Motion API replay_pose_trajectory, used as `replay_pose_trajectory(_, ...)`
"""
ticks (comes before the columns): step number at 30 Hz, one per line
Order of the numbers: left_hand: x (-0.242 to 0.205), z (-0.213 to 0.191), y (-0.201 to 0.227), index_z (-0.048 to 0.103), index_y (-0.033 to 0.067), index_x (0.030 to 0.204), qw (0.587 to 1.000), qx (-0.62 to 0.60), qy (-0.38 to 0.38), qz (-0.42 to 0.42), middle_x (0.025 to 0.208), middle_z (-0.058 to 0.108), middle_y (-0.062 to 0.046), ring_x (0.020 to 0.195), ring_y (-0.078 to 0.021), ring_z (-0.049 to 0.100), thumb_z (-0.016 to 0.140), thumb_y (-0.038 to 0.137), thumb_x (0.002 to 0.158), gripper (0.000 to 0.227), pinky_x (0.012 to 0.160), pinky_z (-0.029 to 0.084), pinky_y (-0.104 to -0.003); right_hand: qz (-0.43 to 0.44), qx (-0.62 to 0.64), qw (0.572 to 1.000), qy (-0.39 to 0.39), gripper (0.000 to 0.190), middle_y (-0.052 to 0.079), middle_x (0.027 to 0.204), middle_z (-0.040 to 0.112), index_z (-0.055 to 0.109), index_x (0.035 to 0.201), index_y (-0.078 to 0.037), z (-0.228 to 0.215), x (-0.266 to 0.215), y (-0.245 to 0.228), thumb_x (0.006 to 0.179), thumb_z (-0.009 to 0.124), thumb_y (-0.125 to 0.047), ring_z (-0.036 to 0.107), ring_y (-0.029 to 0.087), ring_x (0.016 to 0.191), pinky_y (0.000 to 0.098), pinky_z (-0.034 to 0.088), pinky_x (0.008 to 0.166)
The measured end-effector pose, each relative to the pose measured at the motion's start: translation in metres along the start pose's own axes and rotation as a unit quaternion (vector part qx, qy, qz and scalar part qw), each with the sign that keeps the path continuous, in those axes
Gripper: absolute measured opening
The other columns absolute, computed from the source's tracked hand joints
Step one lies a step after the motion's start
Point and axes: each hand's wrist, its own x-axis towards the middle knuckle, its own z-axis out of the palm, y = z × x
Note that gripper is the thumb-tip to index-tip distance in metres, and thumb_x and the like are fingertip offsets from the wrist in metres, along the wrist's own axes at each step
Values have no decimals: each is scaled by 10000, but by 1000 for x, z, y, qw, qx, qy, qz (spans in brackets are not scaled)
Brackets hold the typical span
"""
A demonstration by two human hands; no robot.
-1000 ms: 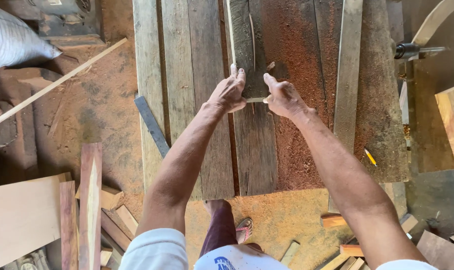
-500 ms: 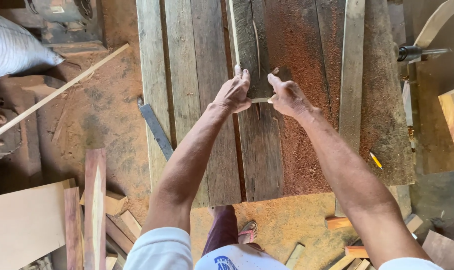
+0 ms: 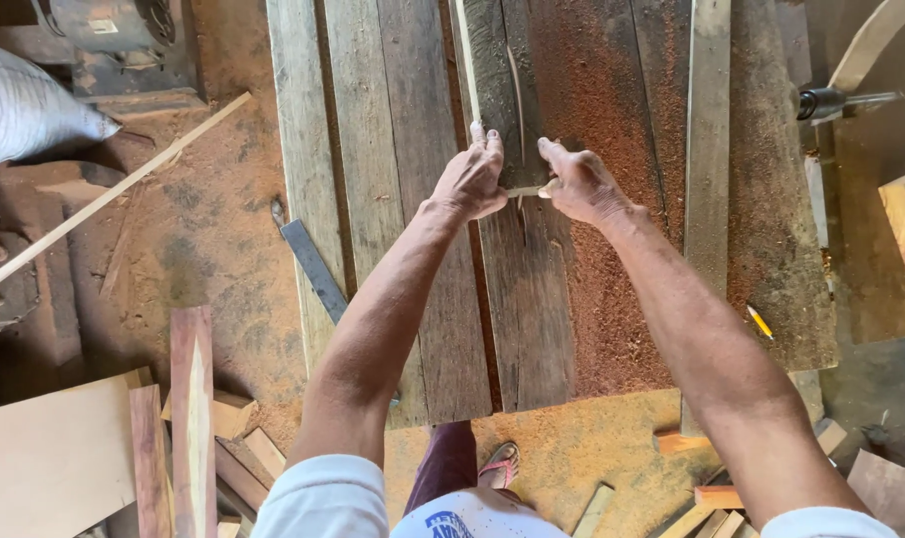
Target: Measure, mark, inspect, and saw a wooden frame component for furniture reupholstery reconstruction.
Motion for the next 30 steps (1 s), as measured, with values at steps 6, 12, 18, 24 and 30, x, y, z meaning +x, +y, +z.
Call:
replay_pose_trajectory(6, 14, -5, -5, 258, -224, 1471, 1000, 16, -23, -6, 1460, 208, -561, 1035, -463, 694, 615, -18, 730, 848, 855, 614, -321, 13, -13, 1000, -21, 649, 361, 1457, 475, 378, 1469, 186, -9, 12, -1, 901, 658, 46, 604, 320, 1278, 305, 565, 964)
replay_pose_trajectory(12, 43, -4, -30, 267, -236, 1447, 999, 23, -26, 2, 1413, 292, -551, 904, -399, 703, 665, 55, 794, 818, 759, 630, -309, -126, -418, 899, 26, 564, 282, 1458, 520, 425, 1381, 158, 8, 29, 45, 969, 596, -185, 670, 221, 1280, 263, 613, 910)
replay_pose_trajectory(18, 51, -104, -75, 417, -88, 1421, 990, -7, -106, -97, 1176, 599, -275, 853, -279, 666, 591, 50, 891, 575, 664, 626, -331, 203, 94, 975, -17, 466, 366, 1028, 652, 523, 1450, 129, -45, 41, 104, 1137, 452, -209, 496, 184, 555, 263, 436, 402)
replay_pose_trajectory(24, 75, -95, -148, 351, -145, 1418, 997, 64, -33, -20, 1193, 566, -310, 979, -364, 620, 685, 29, 760, 758, 804, 564, -380, 169, -55, 984, -29, 634, 291, 1086, 683, 480, 1434, 114, -65, 52, 99, 995, 672, -301, 642, 239, 630, 324, 561, 489)
replay_pose_trajectory(30, 80, -83, -137, 376, -140, 1361, 988, -52, 86, -115, 977, 653, -273, 840, -348, 699, 619, 3, 743, 679, 749, 597, -399, 196, -67, 962, 175, 708, 332, 1092, 694, 574, 1278, 147, -21, 70, 126, 936, 826, -419, 718, 367, 940, 426, 607, 729)
